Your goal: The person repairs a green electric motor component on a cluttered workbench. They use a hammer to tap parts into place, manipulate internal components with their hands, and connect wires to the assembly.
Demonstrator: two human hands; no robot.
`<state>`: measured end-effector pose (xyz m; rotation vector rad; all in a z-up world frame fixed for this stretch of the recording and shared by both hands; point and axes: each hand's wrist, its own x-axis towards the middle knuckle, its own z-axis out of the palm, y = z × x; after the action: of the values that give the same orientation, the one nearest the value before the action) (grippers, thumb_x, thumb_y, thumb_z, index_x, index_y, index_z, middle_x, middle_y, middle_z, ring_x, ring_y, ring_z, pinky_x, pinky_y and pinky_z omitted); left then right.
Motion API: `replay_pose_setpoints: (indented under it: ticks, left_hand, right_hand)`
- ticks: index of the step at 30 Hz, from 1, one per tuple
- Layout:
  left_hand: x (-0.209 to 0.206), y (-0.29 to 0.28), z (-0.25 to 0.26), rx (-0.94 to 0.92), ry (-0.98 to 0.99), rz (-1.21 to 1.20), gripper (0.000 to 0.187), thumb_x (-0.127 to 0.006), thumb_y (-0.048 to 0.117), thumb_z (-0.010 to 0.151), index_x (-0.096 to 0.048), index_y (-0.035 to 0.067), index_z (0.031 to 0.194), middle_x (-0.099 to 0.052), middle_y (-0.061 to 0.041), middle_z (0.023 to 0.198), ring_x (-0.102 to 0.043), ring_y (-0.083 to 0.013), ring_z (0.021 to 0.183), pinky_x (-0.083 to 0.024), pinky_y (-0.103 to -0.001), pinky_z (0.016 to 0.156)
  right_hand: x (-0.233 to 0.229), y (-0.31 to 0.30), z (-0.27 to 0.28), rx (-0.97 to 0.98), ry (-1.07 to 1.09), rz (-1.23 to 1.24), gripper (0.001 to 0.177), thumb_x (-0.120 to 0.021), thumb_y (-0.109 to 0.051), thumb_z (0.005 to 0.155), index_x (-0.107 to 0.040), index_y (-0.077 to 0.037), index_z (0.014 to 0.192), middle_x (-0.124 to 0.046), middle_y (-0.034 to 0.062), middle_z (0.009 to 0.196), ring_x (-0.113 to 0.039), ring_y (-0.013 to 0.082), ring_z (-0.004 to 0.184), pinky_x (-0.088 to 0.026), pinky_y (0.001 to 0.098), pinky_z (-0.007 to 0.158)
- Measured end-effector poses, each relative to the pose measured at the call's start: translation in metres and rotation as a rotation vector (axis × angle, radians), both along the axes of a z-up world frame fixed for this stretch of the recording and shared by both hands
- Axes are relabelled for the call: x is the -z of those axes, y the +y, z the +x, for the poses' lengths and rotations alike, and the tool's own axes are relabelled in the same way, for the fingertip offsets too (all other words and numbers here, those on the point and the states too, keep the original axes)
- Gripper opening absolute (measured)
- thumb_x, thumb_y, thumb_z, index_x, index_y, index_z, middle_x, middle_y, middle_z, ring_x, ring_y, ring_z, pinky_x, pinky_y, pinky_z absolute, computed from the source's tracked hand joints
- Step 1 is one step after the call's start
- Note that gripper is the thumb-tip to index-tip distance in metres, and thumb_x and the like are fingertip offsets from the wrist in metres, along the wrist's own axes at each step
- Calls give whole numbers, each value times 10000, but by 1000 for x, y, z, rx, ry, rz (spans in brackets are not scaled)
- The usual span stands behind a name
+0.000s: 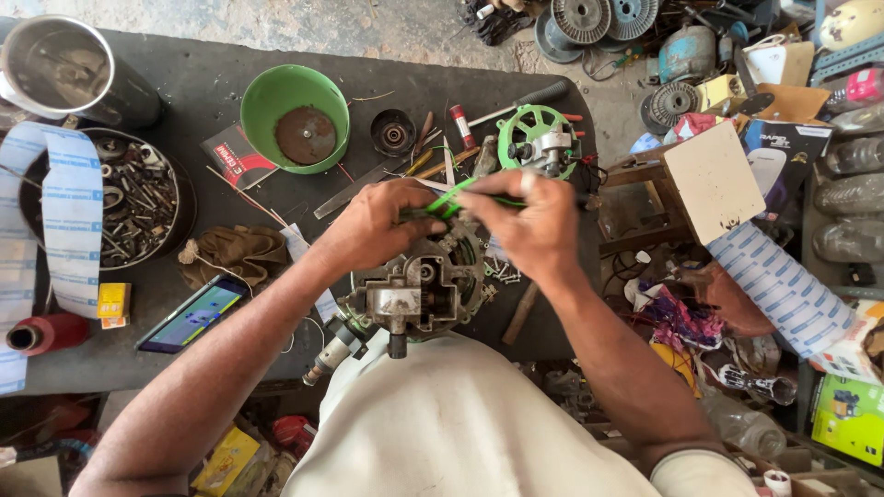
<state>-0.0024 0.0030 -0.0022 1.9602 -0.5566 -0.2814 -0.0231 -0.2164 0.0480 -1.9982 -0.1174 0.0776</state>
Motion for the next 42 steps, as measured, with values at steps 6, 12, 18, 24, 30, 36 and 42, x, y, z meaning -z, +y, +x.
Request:
replay_pose_setpoints:
  ticks: [6, 12, 18, 24, 30, 36, 42]
  left_hand:
    - [-10, 9, -11, 18, -165, 42, 181, -746, 69, 818, -742, 22, 992, -725, -125, 997, -704, -350, 954, -548, -446, 815]
    - [-18, 15, -9, 112, -294, 19, 270, -675, -50, 738, -753, 23, 986, -736, -115, 1026, -702, -353, 964, -548, -453, 851]
    - [-23, 20, 3, 282, -179, -25, 277, -652, -110, 736, -753, 26, 955, -737, -130, 1070, -720, -330, 967, -576, -411, 806]
    - [-26, 23, 19, 447, -82, 12, 254, -593, -157, 661, -698, -4, 836, -728, -122, 901, -726, -306, 883, -565, -415, 745]
    - [-23, 22, 26, 425, 61, -39, 283, -499, -158, 617, -651, 3, 791, -713, -100, 820, -732, -245, 829, -573, -377, 699]
    - [-20, 19, 18, 149, 125, -59, 241, -450, -153, 677, -600, -2, 788, -736, -99, 839, -732, -216, 804, -574, -359, 724]
    - [-24, 41, -28, -221, 77, -79, 392, -623, 198, 1029, -561, 28, 1377, -660, -136, 1246, -657, -211, 1107, -549, -356, 918]
  right_hand:
    - [15, -8, 8, -195, 169, 600, 244, -683, -77, 994, -660, -7, 1227, -699, 127, 1073, -732, 139, 955, -617, 296, 851]
    - [39, -24, -13, -299, -96, -138, 362, -680, 19, 925, -671, -13, 1285, -708, 151, 1196, -706, 238, 1062, -580, 367, 924]
    - [54, -8, -40, -132, -209, -246, 368, -700, 17, 880, -714, -45, 1243, -706, 152, 1046, -706, 279, 933, -567, 364, 852]
    - [60, -3, -48, -21, -201, -247, 356, -726, -11, 836, -744, -47, 1190, -679, 155, 886, -670, 307, 807, -547, 393, 774]
    - [63, -7, -46, 16, -133, -172, 323, -710, -24, 855, -737, -87, 1172, -706, 112, 914, -669, 248, 774, -544, 356, 720]
    - [60, -6, -49, 56, 88, -113, 341, -697, -59, 868, -715, -102, 1206, -730, 92, 975, -631, 164, 679, -524, 302, 629]
    - [85, -20, -46, -12, -164, -111, 314, -727, -84, 922, -690, -63, 1233, -732, 125, 1099, -681, 187, 980, -534, 320, 861]
